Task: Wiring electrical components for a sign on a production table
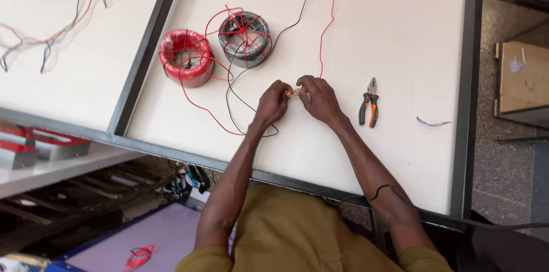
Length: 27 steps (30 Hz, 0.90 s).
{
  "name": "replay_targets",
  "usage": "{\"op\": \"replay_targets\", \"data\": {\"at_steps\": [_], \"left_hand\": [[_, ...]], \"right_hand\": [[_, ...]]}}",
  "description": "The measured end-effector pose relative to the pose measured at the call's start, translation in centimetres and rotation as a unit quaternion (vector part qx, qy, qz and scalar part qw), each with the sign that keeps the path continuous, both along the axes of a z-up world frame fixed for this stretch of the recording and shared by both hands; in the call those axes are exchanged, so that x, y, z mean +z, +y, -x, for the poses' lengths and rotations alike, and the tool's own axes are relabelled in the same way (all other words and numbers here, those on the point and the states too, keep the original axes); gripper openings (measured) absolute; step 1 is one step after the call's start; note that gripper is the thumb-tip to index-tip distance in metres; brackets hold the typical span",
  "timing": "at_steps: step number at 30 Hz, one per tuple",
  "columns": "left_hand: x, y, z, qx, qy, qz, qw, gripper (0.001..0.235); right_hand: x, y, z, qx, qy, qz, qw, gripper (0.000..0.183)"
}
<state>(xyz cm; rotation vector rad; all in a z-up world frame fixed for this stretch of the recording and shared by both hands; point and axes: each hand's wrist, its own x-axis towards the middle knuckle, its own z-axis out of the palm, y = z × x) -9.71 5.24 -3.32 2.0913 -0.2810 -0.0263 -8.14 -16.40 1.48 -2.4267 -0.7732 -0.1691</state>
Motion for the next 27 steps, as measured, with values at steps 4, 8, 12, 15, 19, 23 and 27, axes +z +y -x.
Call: {"op": "replay_targets", "data": {"at_steps": [4, 8, 12, 15, 19, 23, 27], "left_hand": [[-3.5, 0.5, -1.8, -0.012, 0.102, 0.12, 0.987, 0.015], [-4.2, 0.3, -2.2, -0.032, 0.191, 0.204, 0.96, 0.015], [2.4, 0.5, -0.2, -0.025, 0.13, 0.155, 0.979, 0.016], [2.1, -0.9, 0.9, -0.01, -0.024, -0.027, 0.999, 0.009], [2.5, -1.6, 1.8, 0.008, -0.124, -0.127, 0.984, 0.009], [2.6, -1.7, 2.3, 0.014, -0.164, -0.157, 0.974, 0.013], [3.5, -1.7, 2.0, 0.008, -0.079, -0.145, 0.986, 0.017]], "right_hand": [[0.0, -0.3, 0.6, 0.069, -0.048, 0.054, 0.995, 0.044], [-1.9, -0.1, 0.4, 0.07, -0.209, 0.091, 0.971, 0.017], [-0.4, 0.0, 0.8, 0.027, -0.122, 0.062, 0.99, 0.007], [-0.9, -0.2, -0.2, -0.017, 0.059, 0.012, 0.998, 0.011], [0.3, 0.2, -2.2, -0.045, 0.196, 0.037, 0.979, 0.013], [1.1, 0.4, -2.8, -0.044, 0.25, 0.065, 0.965, 0.016], [2.0, 0.1, -2.5, -0.007, 0.15, 0.05, 0.987, 0.018]]}}
